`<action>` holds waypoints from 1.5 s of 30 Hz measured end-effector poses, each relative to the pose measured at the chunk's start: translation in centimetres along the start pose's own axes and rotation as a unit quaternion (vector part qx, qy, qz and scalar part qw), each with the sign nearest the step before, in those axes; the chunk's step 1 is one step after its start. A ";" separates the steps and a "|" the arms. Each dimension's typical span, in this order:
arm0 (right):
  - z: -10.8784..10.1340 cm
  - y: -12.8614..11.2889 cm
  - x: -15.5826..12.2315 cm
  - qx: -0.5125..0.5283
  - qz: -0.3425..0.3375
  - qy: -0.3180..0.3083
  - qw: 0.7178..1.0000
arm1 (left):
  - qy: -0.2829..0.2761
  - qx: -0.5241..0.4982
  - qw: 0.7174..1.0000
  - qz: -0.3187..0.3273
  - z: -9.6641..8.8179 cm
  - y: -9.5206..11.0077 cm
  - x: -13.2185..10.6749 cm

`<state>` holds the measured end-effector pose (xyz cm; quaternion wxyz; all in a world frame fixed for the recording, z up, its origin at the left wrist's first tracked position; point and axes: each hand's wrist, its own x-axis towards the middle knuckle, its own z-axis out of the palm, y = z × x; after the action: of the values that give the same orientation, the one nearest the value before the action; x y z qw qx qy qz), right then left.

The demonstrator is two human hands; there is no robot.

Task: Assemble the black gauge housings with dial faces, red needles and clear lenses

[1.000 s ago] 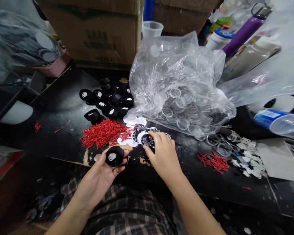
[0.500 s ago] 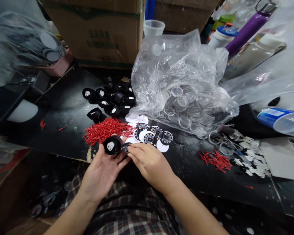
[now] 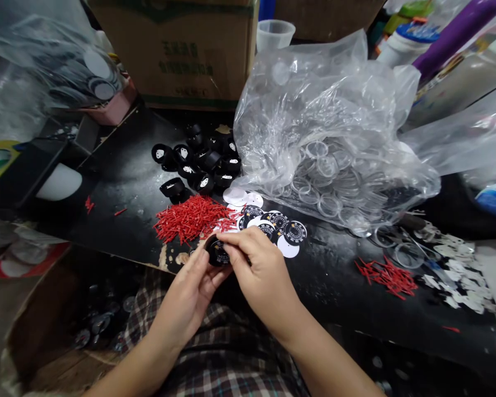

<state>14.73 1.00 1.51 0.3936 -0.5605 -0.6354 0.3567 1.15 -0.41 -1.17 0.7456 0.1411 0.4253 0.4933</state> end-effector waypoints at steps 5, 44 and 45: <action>0.2 -0.3 0.7 -0.059 0.031 -0.015 0.998 | -0.043 0.077 0.996 0.005 -0.6 -0.4 0.0; 1.0 0.9 1.7 -0.130 -0.070 -0.091 0.985 | -0.007 -0.121 0.990 -0.066 -1.7 1.8 0.6; 0.9 0.9 1.7 -0.134 -0.069 -0.088 0.985 | -0.007 -0.110 0.993 -0.047 -1.7 1.6 0.6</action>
<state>14.19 2.74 0.45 0.2808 -0.5294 -0.7468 0.2884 -1.03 0.56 -1.45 0.7816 0.0414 0.3695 0.5009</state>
